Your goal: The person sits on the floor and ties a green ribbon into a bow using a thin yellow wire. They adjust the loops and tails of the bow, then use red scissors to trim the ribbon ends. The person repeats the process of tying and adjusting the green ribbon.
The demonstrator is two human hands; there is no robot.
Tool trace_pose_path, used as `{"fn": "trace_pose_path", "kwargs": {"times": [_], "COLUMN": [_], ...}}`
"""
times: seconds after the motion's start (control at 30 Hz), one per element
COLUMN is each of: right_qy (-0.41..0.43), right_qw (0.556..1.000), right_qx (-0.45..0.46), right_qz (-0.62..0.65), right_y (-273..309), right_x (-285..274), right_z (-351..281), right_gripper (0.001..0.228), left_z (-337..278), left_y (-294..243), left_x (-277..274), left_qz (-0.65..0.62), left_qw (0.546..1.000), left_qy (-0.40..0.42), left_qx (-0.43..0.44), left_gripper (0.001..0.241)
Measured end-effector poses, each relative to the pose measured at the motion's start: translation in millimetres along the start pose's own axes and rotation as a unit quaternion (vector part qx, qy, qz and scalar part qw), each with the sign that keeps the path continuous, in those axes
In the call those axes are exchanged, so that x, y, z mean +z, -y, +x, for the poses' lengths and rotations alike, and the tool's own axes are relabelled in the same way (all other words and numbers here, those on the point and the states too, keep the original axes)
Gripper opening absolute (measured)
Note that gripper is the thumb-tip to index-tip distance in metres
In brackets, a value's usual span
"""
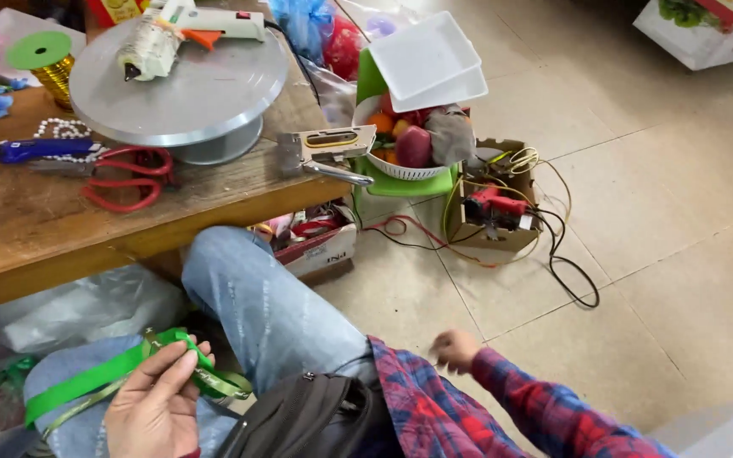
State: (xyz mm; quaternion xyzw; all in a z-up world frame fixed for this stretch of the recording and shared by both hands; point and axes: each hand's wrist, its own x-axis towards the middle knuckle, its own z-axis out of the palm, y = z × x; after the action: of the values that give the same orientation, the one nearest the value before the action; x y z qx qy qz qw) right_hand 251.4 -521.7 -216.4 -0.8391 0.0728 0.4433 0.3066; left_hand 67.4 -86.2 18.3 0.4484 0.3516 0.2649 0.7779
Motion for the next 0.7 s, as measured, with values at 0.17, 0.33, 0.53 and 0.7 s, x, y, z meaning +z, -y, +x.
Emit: {"fn": "trace_pose_path", "kwargs": {"times": [0.17,0.33,0.53,0.7], "right_qy": [-0.283,-0.224,0.048,0.133], "right_qw": [0.950,0.915,0.785,0.850], "right_qx": [-0.105,-0.335,-0.617,-0.508], "right_qz": [-0.080,0.019,-0.028,0.051], "right_y": [-63.7,208.1,343.4,374.4], "right_x": [-81.6,-35.6,99.7,134.4], "right_z": [89.1,-129.4,-235.6,-232.6], "right_gripper": [0.097,0.031,0.049,0.019], "left_z": [10.4,14.6,1.8,0.9], "left_y": [9.5,-7.4,-24.1,-30.5], "left_x": [-2.0,-4.4,-4.7,-26.0], "left_qz": [-0.056,-0.129,-0.207,-0.206], "left_qw": [0.997,0.990,0.975,0.974], "left_qy": [0.014,-0.028,-0.029,-0.072], "left_qx": [0.050,0.054,0.074,0.062], "left_gripper": [0.030,0.028,0.017,0.020]}}
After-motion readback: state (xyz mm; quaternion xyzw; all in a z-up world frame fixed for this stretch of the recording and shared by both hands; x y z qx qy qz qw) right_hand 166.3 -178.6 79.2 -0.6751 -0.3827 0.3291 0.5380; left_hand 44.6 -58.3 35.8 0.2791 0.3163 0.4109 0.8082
